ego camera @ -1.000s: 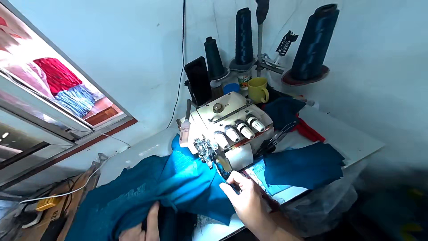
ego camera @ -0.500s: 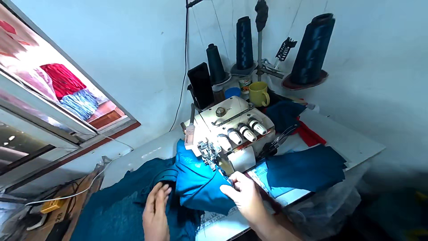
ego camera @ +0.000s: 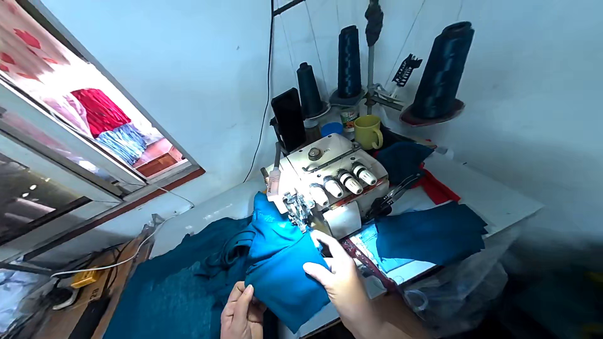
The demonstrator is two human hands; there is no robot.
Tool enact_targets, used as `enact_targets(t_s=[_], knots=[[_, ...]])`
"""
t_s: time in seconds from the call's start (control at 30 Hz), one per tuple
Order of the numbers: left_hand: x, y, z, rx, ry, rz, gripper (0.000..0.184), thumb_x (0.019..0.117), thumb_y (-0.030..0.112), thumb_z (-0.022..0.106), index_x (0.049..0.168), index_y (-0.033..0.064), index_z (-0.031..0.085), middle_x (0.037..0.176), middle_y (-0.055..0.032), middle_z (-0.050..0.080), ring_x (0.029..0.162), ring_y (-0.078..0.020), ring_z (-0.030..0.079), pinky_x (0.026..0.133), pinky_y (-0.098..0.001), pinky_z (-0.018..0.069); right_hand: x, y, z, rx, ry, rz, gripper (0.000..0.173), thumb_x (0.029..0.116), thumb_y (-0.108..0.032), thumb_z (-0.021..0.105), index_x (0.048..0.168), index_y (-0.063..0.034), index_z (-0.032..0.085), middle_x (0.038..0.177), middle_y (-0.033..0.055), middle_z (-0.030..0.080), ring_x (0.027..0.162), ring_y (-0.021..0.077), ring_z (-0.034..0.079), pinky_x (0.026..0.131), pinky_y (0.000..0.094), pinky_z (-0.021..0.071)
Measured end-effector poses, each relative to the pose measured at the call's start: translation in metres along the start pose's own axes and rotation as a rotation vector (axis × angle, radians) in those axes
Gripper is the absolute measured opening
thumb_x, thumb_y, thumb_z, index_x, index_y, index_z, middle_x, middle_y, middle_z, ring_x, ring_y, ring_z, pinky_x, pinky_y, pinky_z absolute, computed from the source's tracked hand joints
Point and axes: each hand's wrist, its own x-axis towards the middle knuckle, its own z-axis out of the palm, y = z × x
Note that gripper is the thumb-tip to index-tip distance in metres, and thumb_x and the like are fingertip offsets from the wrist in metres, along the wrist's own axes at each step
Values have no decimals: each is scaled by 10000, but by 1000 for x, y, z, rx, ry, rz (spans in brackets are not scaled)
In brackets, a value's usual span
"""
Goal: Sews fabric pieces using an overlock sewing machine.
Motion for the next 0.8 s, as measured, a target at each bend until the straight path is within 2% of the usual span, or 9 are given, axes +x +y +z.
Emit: enact_targets(t_s=[0.1,0.2,0.27,0.33,0.47,0.53,0.6,0.7,0.8], knots=[[4,-1,1,40,-19,-28,295,1052,32,301,897,63,550,774,-33,685,701,-118,708,691,-307,631,5,10,-1,-106,113,-17,450,845,-80,773,1234,-9,559,861,66,736,752,119,726,711,288,611],[9,-1,4,50,-4,-44,278,1053,28,304,921,53,547,788,-36,695,707,-124,717,684,-312,635,7,5,-8,-98,35,145,187,878,-127,776,987,-25,662,782,48,702,710,106,694,658,266,581],[11,1,4,47,-4,-44,293,1057,34,297,910,58,550,775,-35,689,697,-120,712,674,-307,632,7,-7,-10,7,-70,295,126,949,-148,724,933,-25,704,788,58,718,675,109,691,570,255,559],[14,2,4,47,-17,-45,303,1059,42,286,916,58,553,776,-39,692,690,-118,714,665,-301,632,7,-11,-9,114,-91,268,114,975,-103,674,1041,-23,722,845,54,721,598,74,619,475,215,466],[19,7,5,46,-23,-35,307,1058,39,285,910,51,554,776,-44,688,688,-120,710,652,-298,630,13,-9,-12,88,-63,119,594,935,-22,649,1505,-139,528,1159,78,691,558,50,503,458,203,399],[19,7,7,32,-13,-35,312,1055,35,284,911,49,560,771,-50,694,678,-125,716,637,-303,634,11,-7,-15,23,-46,97,708,928,-61,675,1577,-149,407,1000,75,680,548,59,509,466,207,421],[18,5,7,36,-2,-30,318,1063,47,274,921,52,558,775,-43,695,679,-115,714,633,-292,631,4,1,-16,-57,-10,58,568,918,-104,692,1451,-77,498,876,53,694,554,62,560,477,211,450],[19,0,6,49,24,8,314,1081,69,267,959,73,556,810,-10,694,729,-78,709,672,-258,624,-4,18,-20,-151,-29,-26,156,947,-139,667,1070,-54,623,776,1,662,557,43,585,496,192,483],[23,0,5,71,19,72,314,1092,85,258,1007,78,560,857,6,694,798,-68,706,734,-254,618,-4,31,-28,-165,-44,-151,111,925,-169,702,912,-61,677,776,-15,647,648,18,597,590,163,502]])
